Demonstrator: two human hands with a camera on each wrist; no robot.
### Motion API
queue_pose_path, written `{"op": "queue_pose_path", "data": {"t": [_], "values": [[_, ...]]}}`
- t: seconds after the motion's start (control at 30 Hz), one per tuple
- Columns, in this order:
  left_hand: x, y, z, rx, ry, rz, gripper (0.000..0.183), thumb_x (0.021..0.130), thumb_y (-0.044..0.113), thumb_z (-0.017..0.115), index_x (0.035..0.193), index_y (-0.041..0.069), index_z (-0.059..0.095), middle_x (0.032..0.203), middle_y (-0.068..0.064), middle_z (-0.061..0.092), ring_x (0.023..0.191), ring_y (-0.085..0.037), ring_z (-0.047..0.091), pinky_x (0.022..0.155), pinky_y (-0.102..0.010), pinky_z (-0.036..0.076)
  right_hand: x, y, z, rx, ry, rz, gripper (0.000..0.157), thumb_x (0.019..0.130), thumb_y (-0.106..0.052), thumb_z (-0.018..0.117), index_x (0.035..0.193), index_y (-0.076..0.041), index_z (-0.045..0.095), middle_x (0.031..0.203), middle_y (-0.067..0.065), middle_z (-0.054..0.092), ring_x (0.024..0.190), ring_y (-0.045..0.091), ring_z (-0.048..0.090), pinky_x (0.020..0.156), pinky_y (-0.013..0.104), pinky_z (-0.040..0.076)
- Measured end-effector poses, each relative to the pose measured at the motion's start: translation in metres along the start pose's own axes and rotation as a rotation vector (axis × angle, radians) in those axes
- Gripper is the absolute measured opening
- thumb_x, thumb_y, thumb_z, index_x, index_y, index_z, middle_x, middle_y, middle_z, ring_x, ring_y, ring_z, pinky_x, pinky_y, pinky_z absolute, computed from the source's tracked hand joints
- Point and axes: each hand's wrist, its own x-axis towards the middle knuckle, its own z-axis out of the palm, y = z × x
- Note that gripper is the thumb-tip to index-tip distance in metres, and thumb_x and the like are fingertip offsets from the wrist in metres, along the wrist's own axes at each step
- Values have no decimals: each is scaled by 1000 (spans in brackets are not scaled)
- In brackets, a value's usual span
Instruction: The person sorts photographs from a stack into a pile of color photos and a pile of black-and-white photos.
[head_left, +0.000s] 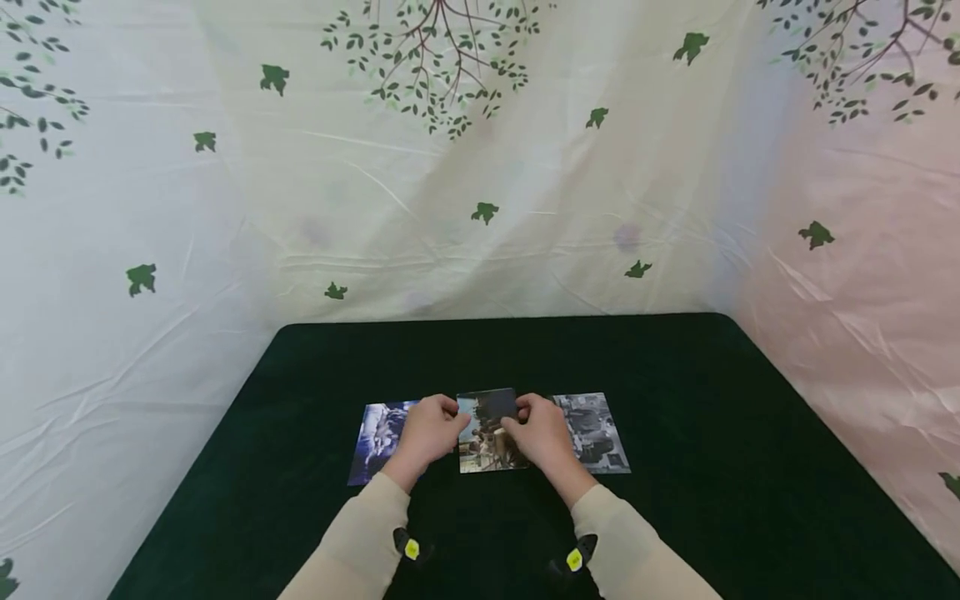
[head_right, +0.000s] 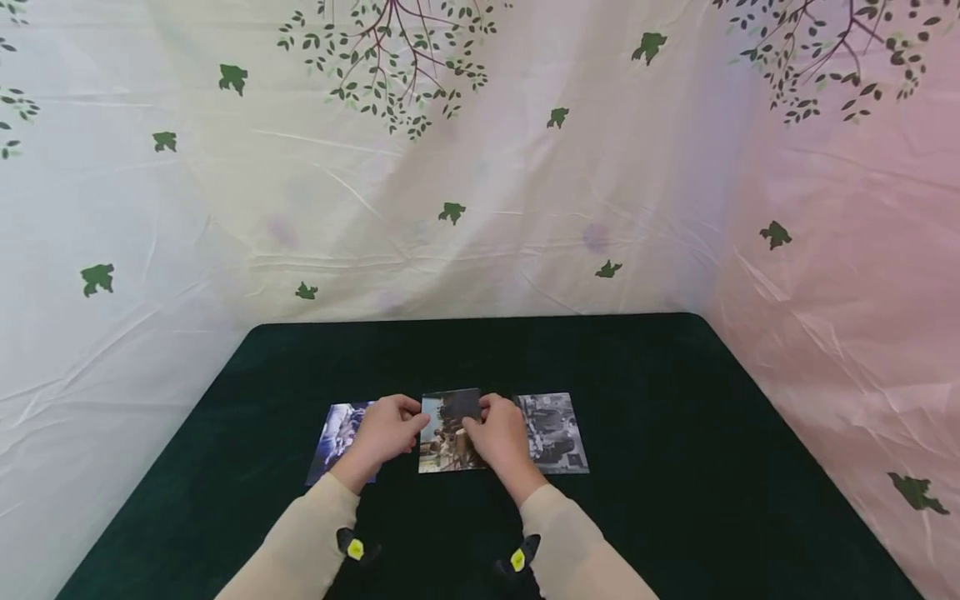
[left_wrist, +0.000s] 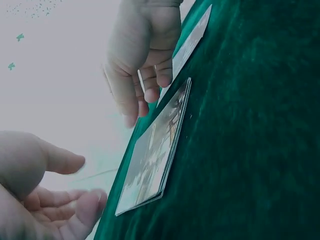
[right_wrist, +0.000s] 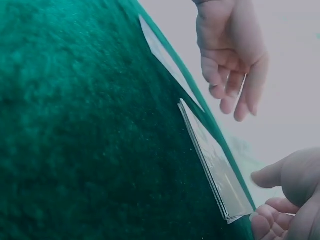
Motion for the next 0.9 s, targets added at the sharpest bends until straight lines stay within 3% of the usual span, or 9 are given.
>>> {"op": "queue_pose_path", "data": {"t": [0.13, 0.27, 0.43, 0.6, 0.9], "values": [[4, 4, 9, 143, 33, 22, 35, 89, 23, 67, 111, -5, 64, 82, -9, 67, 62, -14, 56, 59, -33, 48, 0, 3, -2, -23, -1, 25, 38, 84, -20, 75, 115, -3, 64, 100, 9, 64, 86, 21, 57, 73, 39, 50], [5, 6, 12, 162, 43, 0, 37, 88, 24, 68, 109, -6, 64, 98, -15, 67, 69, -19, 56, 65, -37, 50, 0, 5, -1, -29, -21, 45, 38, 83, -21, 76, 114, -3, 65, 99, 8, 64, 86, 21, 57, 72, 38, 50], [4, 3, 13, 173, 51, -26, 31, 89, 25, 67, 99, -5, 65, 84, -11, 63, 66, -20, 54, 59, -35, 47, 1, 9, 3, -30, -40, 42, 39, 81, -23, 77, 112, -2, 66, 95, 7, 63, 82, 20, 56, 70, 36, 49], [2, -2, 14, 180, 8, -44, 26, 90, 25, 66, 86, 0, 63, 71, -7, 57, 60, -20, 51, 52, -34, 42, 2, 11, 6, -46, -49, 45, 37, 81, -25, 77, 110, -3, 67, 93, 5, 64, 81, 18, 57, 69, 35, 49], [5, -2, 17, 171, -9, -48, 27, 90, 24, 65, 73, 4, 58, 64, -6, 52, 54, -19, 49, 47, -32, 39, 3, 10, 4, -32, -49, 41, 33, 86, -25, 71, 109, -1, 70, 93, 6, 69, 79, 16, 61, 69, 35, 52]]}}
